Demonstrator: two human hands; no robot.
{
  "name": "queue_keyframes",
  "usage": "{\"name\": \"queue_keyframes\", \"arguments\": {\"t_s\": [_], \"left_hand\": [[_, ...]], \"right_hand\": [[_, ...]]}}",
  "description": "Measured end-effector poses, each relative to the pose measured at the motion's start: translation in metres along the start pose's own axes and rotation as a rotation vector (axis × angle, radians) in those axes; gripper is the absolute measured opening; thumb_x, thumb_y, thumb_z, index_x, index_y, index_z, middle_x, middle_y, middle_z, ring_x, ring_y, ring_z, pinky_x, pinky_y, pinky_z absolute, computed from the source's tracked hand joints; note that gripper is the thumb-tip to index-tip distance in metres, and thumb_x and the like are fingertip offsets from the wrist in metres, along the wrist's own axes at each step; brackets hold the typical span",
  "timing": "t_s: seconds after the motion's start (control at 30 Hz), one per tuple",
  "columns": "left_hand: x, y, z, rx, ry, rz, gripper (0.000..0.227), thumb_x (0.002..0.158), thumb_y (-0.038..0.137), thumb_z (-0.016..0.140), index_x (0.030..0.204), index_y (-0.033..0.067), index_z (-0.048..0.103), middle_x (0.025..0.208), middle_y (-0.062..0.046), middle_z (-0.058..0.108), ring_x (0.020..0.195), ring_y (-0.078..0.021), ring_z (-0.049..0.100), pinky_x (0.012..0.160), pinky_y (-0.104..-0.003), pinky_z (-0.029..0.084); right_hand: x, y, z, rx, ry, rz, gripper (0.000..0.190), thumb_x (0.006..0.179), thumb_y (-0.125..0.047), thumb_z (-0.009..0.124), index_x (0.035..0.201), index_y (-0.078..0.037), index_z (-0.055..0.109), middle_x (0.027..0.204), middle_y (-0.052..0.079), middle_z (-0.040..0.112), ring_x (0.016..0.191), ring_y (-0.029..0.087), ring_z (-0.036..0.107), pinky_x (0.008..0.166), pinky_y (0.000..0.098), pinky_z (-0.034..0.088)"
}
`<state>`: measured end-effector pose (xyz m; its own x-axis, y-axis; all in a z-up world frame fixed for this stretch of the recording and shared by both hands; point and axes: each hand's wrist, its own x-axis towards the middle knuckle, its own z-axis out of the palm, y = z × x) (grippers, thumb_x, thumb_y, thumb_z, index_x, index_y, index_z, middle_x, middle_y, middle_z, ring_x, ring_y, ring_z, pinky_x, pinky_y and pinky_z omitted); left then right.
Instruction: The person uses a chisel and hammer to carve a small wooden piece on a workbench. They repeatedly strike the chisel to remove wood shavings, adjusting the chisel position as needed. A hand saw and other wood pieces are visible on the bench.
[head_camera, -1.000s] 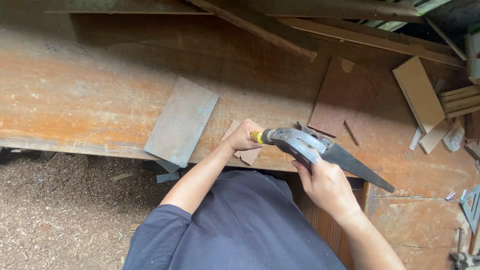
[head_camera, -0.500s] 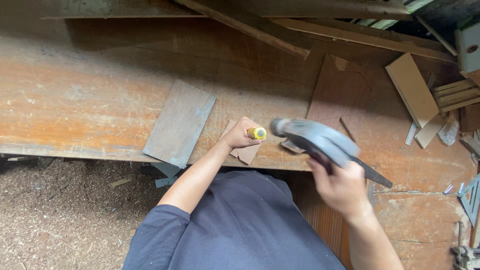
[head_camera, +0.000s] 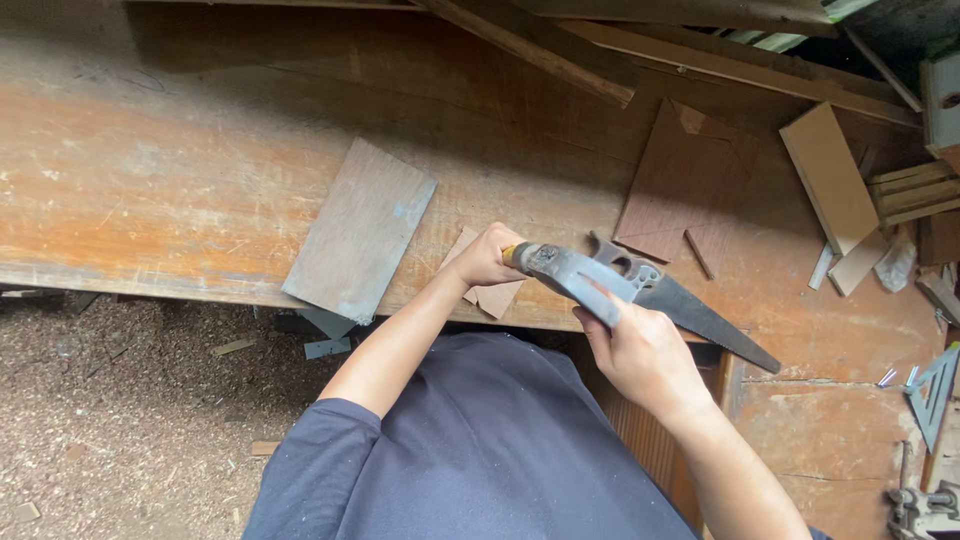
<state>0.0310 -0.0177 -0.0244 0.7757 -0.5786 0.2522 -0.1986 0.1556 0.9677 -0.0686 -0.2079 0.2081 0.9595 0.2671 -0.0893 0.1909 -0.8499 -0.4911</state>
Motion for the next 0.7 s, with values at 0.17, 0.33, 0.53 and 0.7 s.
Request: {"name": "queue_keyframes", "arguments": {"t_s": [0.17, 0.33, 0.53, 0.7], "left_hand": [[-0.002, -0.004, -0.003, 0.001, 0.004, 0.088, 0.017, 0.077, 0.009, 0.083, 0.085, 0.0017, 0.07, 0.075, -0.013, 0.069, 0.062, -0.0166, 0.064, 0.062, -0.03, 0.052], [-0.005, -0.016, -0.003, -0.014, -0.001, -0.006, 0.018, 0.077, 0.009, 0.084, 0.081, 0.0015, 0.068, 0.069, -0.012, 0.064, 0.059, -0.0183, 0.059, 0.06, -0.03, 0.05], [-0.003, -0.016, -0.005, 0.026, -0.022, 0.047, 0.017, 0.079, 0.01, 0.082, 0.078, 0.0025, 0.066, 0.068, -0.01, 0.065, 0.058, -0.0169, 0.059, 0.06, -0.03, 0.048], [0.001, -0.008, -0.006, 0.016, -0.02, 0.051, 0.015, 0.081, 0.011, 0.081, 0.078, 0.004, 0.069, 0.069, -0.009, 0.067, 0.059, -0.0158, 0.061, 0.06, -0.03, 0.049]], "right_hand": [[0.004, -0.002, 0.0, 0.062, -0.036, 0.118, 0.023, 0.093, -0.018, 0.07, 0.111, -0.005, 0.064, 0.079, 0.023, 0.072, 0.075, 0.044, 0.07, 0.063, 0.0491, 0.056], [0.006, 0.002, 0.006, 0.14, 0.053, 0.036, 0.023, 0.093, -0.016, 0.071, 0.111, -0.003, 0.064, 0.083, 0.022, 0.072, 0.078, 0.042, 0.072, 0.065, 0.0455, 0.057], [-0.018, 0.009, -0.029, 0.067, 0.337, -0.152, 0.017, 0.095, -0.011, 0.07, 0.109, -0.003, 0.065, 0.087, 0.015, 0.069, 0.075, 0.031, 0.069, 0.072, 0.0394, 0.056], [-0.05, 0.01, -0.04, 0.905, 0.604, -0.094, 0.032, 0.1, -0.032, 0.065, 0.112, -0.002, 0.065, 0.08, 0.0, 0.07, 0.065, 0.016, 0.063, 0.061, 0.0333, 0.054]]}}
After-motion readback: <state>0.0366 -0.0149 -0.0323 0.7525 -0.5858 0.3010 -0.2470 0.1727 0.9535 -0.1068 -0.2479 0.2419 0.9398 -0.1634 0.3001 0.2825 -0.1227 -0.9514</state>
